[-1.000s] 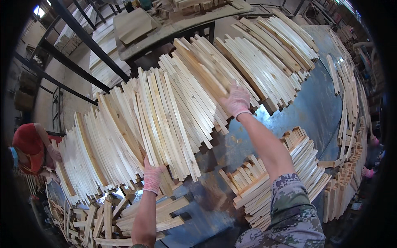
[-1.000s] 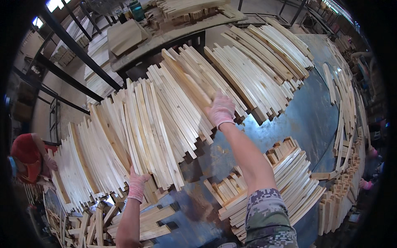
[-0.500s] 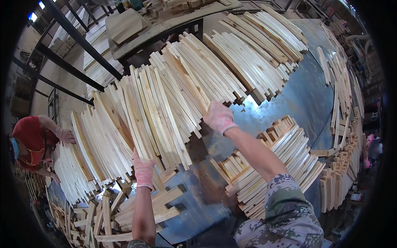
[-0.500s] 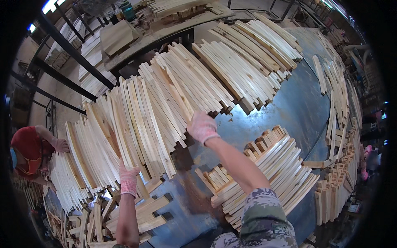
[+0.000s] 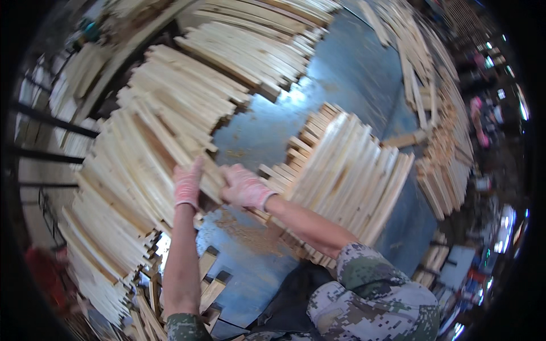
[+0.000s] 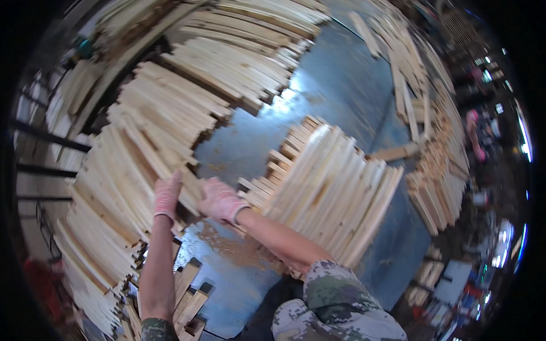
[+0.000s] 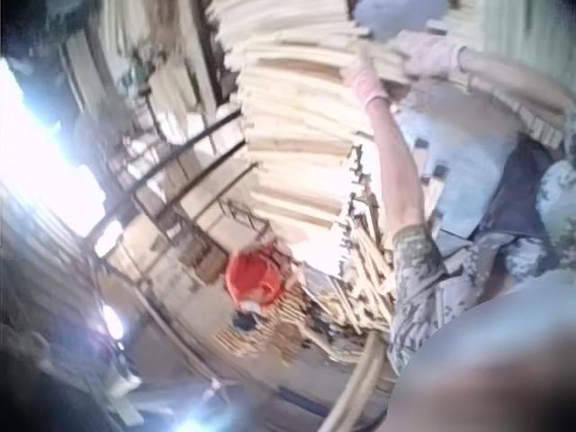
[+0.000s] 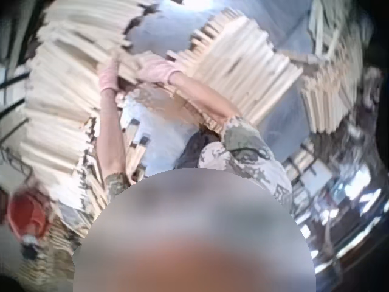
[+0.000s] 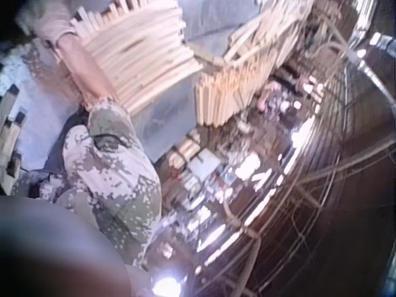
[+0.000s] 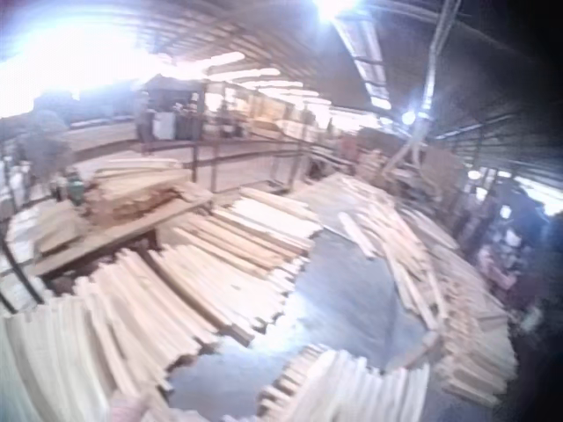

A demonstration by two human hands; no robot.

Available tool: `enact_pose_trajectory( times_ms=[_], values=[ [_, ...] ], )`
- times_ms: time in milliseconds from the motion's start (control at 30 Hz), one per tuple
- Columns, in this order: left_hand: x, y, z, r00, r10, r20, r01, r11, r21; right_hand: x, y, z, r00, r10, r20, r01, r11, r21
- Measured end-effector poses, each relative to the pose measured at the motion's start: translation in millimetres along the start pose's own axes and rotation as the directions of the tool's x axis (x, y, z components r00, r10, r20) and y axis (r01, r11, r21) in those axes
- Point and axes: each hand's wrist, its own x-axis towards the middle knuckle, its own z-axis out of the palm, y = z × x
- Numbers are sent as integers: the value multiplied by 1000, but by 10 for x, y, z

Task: The person picks up bundles of small wooden planks from a metal table and places them onto a conveyor belt. They repeatedly gather the planks, align them, and transfer them to the machine, while another worker organizes wood in the background.

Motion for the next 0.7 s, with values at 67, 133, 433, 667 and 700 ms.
enact_pose_trajectory(
  times_ms=[67, 133, 433, 667, 700],
  values=[
    [-154, 372, 126, 987, -126, -101, 146, 963, 227, -129, -55, 42, 998, -5, 66, 10, 997, -72],
    [-256, 553, 307, 953, -67, -295, 169, 927, 334, -127, -22, 220, 995, 94, 16, -94, 996, -3],
    [197, 353, 328, 976, -52, -213, 93, 978, 187, 34, -41, 113, 951, 254, 177, -290, 932, 217],
    [39, 523, 277, 964, -69, -258, 108, 984, 141, 2, -70, 179, 964, 196, 178, -248, 907, 341],
    [49, 465, 299, 964, -68, -257, 100, 989, 112, -19, -88, 171, 957, 200, 211, -267, 891, 368]
  ],
)
